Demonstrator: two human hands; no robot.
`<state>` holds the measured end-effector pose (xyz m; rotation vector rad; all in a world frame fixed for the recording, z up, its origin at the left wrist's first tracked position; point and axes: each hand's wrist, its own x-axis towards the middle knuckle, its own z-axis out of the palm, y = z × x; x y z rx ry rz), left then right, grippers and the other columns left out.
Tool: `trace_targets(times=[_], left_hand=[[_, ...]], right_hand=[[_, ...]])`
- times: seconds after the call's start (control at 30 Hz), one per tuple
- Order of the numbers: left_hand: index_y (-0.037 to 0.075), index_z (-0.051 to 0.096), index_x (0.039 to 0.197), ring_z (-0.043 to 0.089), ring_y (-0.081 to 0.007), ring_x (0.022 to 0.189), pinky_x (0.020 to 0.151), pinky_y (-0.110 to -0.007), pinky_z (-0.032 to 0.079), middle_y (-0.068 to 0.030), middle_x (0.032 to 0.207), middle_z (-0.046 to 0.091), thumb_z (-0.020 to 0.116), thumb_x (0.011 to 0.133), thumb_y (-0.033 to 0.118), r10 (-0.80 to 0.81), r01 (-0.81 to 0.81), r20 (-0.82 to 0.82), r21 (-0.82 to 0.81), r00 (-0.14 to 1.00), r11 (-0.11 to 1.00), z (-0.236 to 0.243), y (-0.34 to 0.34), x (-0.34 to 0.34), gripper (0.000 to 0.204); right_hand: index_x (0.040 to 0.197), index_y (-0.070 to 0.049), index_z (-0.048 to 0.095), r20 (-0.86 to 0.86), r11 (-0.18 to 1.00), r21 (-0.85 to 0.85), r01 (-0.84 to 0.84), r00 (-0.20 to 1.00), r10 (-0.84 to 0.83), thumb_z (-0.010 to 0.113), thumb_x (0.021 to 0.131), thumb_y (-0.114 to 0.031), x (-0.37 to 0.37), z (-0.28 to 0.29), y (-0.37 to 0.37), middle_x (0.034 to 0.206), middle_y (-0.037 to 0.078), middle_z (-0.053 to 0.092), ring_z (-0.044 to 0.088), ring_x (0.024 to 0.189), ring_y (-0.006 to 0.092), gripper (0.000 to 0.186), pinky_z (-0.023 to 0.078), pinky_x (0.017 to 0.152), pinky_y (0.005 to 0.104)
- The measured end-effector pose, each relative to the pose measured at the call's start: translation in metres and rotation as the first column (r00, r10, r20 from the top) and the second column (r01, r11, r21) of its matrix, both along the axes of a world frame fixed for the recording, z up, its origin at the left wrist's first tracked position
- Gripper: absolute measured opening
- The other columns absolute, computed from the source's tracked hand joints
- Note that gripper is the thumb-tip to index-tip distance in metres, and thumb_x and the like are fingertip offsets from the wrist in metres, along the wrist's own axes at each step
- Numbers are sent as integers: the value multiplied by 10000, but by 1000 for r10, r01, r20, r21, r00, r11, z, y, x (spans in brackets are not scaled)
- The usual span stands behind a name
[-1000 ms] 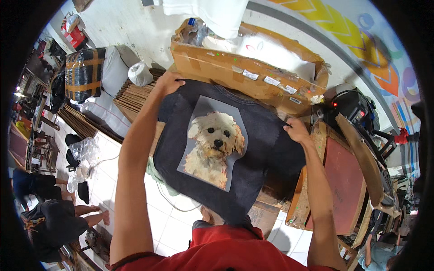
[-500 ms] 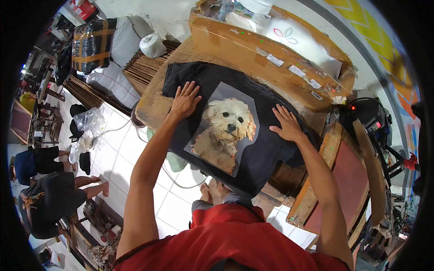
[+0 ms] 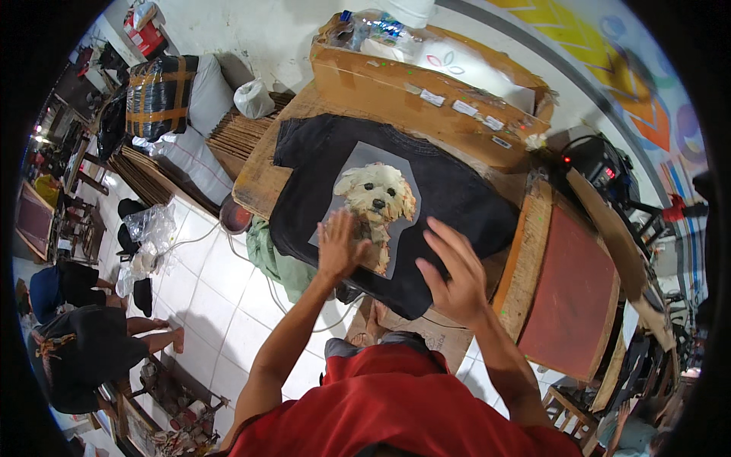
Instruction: The person places black t-shirts on a heat press, aligns a dog image transfer, and presses the machine to apply the design. They repeat this process for multiple shirts, removing each finished shirt and stacking them.
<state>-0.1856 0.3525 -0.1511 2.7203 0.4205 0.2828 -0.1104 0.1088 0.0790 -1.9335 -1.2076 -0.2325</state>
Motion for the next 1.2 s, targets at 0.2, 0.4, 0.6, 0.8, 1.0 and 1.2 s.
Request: trace_targets(times=[0.2, 0.4, 0.6, 0.8, 1.0, 1.2], left_hand=[[44, 372, 1533, 176, -332, 1533, 1223, -573, 74, -150, 1635, 274, 463, 994, 570, 31, -31, 107, -1, 994, 1000, -14, -34, -3, 758], [34, 489, 1443, 229, -365, 1511, 1205, -594, 112, -186, 1616, 297, 516, 986, 525, 19, -12, 86, -80, 996, 997, -14, -58, -41, 671], [-9, 488, 1402, 260, -426, 1481, 1187, -595, 178, -222, 1608, 279, 601, 967, 386, -223, 245, 176, -115, 959, 963, -49, -157, -148, 598], [-2, 492, 1393, 320, -409, 1448, 1186, -518, 265, -211, 1574, 337, 651, 952, 351, -526, 484, -55, -318, 849, 815, -84, -267, -218, 587], [3, 551, 1343, 367, -371, 1419, 1181, -466, 282, -209, 1508, 431, 569, 965, 486, -654, 549, -206, -396, 728, 736, -89, -381, -206, 614], [-19, 573, 1311, 515, -415, 1286, 1100, -472, 386, -241, 1378, 560, 607, 975, 345, -725, 630, -196, -382, 660, 676, -88, -494, -188, 496]], right_hand=[[1171, -3, 633, 679, 621, 697, -358, 607, -413, 633, 936, -138, -175, 153, -72, 1255, 163, 602, 568, 1138, 308, 271, 478, 967, 437], [1157, -9, 617, 720, 667, 694, -272, 269, -639, 574, 953, -95, -244, 169, -117, 1207, 147, 593, 530, 1101, 288, 225, 446, 954, 409], [1131, 11, 627, 743, 718, 660, -220, 49, -668, 576, 922, -81, -283, 178, -185, 1177, 151, 605, 525, 1109, 286, 234, 431, 925, 389], [1117, 22, 631, 765, 764, 644, 32, -50, -642, 575, 911, -57, -337, 178, -262, 1120, 135, 618, 540, 1083, 274, 227, 430, 922, 383], [1096, 27, 619, 653, 706, 708, 22, -402, -642, 578, 947, -99, -392, 194, -383, 1110, 118, 604, 539, 1073, 273, 200, 426, 909, 394], [838, -76, 646, 597, 701, 702, 126, -641, -483, 705, 785, -189, -437, 139, -471, 909, 102, 666, 596, 831, 216, 138, 489, 769, 398]])
